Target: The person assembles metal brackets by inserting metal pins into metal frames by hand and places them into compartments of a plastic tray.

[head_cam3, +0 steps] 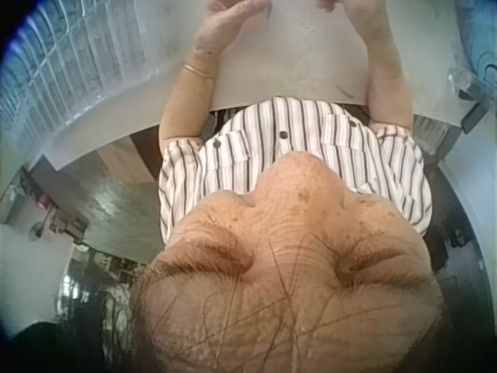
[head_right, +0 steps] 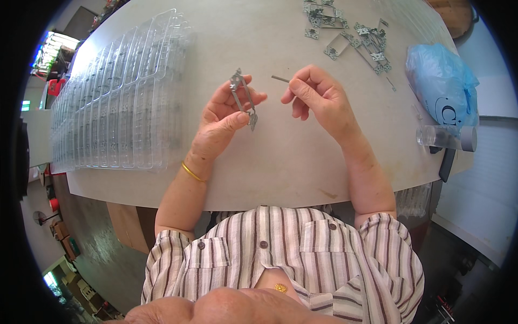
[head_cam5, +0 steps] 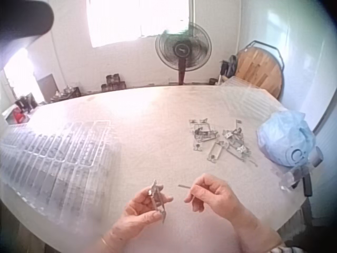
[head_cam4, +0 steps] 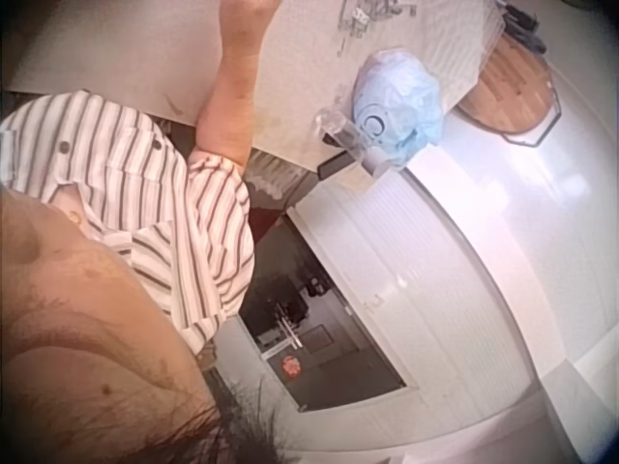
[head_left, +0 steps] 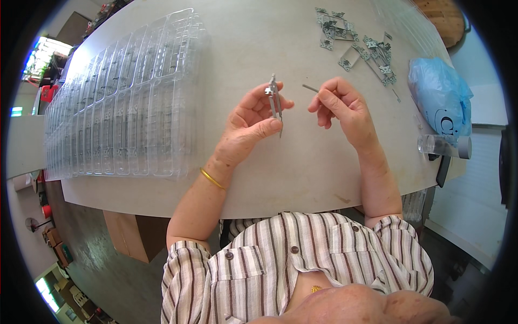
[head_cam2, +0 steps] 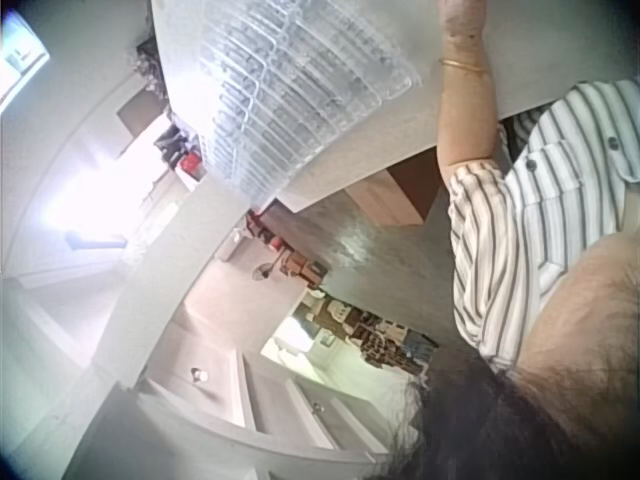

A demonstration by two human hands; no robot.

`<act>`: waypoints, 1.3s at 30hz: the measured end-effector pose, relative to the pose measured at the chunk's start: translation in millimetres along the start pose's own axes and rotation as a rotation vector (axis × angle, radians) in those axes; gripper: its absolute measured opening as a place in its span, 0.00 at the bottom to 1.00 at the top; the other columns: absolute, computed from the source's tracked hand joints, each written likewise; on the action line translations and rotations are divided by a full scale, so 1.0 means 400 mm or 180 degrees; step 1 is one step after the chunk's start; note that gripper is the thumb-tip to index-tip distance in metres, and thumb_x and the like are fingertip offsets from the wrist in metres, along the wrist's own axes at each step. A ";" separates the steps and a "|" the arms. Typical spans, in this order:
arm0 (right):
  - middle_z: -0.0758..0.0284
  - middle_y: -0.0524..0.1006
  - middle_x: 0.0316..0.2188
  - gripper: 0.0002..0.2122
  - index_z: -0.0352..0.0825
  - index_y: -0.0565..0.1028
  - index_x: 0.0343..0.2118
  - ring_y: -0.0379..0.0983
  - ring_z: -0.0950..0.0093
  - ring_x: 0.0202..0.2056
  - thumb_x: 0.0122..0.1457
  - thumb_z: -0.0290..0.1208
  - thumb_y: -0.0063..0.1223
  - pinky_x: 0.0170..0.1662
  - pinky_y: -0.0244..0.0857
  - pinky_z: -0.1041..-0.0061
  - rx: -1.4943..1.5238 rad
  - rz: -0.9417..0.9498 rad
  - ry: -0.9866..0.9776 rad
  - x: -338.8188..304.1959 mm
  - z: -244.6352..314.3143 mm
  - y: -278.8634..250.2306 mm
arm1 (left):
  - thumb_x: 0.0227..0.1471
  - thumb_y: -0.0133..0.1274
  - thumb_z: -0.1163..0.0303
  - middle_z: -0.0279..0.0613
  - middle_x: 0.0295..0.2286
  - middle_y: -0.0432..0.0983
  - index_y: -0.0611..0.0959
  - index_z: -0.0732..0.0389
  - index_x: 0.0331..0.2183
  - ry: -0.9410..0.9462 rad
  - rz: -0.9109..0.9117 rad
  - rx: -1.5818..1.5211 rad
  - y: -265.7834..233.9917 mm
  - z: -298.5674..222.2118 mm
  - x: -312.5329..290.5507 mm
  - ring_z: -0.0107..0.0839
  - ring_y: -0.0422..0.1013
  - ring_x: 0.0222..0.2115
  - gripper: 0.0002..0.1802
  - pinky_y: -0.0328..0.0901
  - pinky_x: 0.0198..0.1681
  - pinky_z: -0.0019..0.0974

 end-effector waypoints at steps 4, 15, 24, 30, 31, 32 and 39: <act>0.66 0.82 0.34 0.08 0.37 0.74 0.37 0.77 0.80 0.29 0.69 0.36 0.50 0.31 0.71 0.81 0.0684 0.0290 0.0812 -0.007 -0.067 0.049 | 0.53 0.63 0.74 0.40 0.50 0.75 0.71 0.57 0.59 0.0339 -0.0188 -0.0037 -0.026 -0.014 -0.001 0.37 0.67 0.58 0.33 0.58 0.64 0.46; 0.70 0.78 0.35 0.07 0.36 0.76 0.38 0.78 0.78 0.36 0.67 0.35 0.55 0.38 0.73 0.78 0.1493 0.0559 0.0890 -0.003 -0.116 0.078 | 0.53 0.57 0.86 0.42 0.55 0.72 0.69 0.56 0.57 0.0773 0.0016 0.0550 0.005 -0.038 -0.001 0.37 0.64 0.61 0.31 0.58 0.66 0.48; 0.71 0.76 0.34 0.04 0.34 0.76 0.35 0.74 0.81 0.35 0.66 0.28 0.54 0.38 0.71 0.79 0.0316 0.0254 -0.0194 0.007 -0.015 0.029 | 0.61 0.52 0.72 0.53 0.53 0.72 0.70 0.64 0.52 0.0308 0.0121 0.0214 0.010 -0.015 -0.004 0.44 0.69 0.57 0.18 0.66 0.59 0.48; 0.70 0.74 0.38 0.02 0.32 0.75 0.35 0.72 0.83 0.34 0.64 0.23 0.55 0.37 0.69 0.82 0.0084 0.0526 -0.0537 -0.008 0.016 0.049 | 0.66 0.45 0.61 0.56 0.42 0.79 0.75 0.62 0.44 -0.0582 0.0132 -0.0252 0.004 0.039 -0.010 0.45 0.80 0.40 0.14 0.75 0.42 0.43; 0.70 0.73 0.38 0.01 0.32 0.75 0.35 0.71 0.83 0.34 0.64 0.22 0.55 0.38 0.69 0.82 0.0038 0.0550 -0.0576 -0.011 0.020 0.054 | 0.67 0.45 0.60 0.54 0.40 0.80 0.75 0.62 0.42 -0.0694 0.0222 -0.0230 0.016 0.042 -0.011 0.41 0.80 0.36 0.14 0.75 0.38 0.40; 0.70 0.73 0.38 0.01 0.32 0.75 0.35 0.71 0.83 0.34 0.64 0.22 0.55 0.38 0.69 0.82 -0.0007 0.0574 -0.0614 -0.013 0.023 0.057 | 0.68 0.45 0.59 0.51 0.38 0.80 0.75 0.62 0.41 -0.0806 0.0311 -0.0208 0.027 0.048 -0.013 0.37 0.80 0.33 0.15 0.74 0.34 0.37; 0.68 0.75 0.41 0.01 0.33 0.76 0.34 0.70 0.83 0.35 0.63 0.21 0.56 0.41 0.67 0.80 -0.0544 0.0079 -0.1161 -0.015 0.057 0.037 | 0.68 0.46 0.60 0.52 0.39 0.80 0.75 0.60 0.38 -0.0609 0.0224 -0.0287 0.013 0.048 -0.007 0.31 0.78 0.30 0.13 0.73 0.29 0.32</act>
Point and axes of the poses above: each hand's wrist, its own x-axis towards the middle knuckle, its own y-axis out of the palm, z = x × y, the point moved 10 cm from there along x, towards the middle knuckle
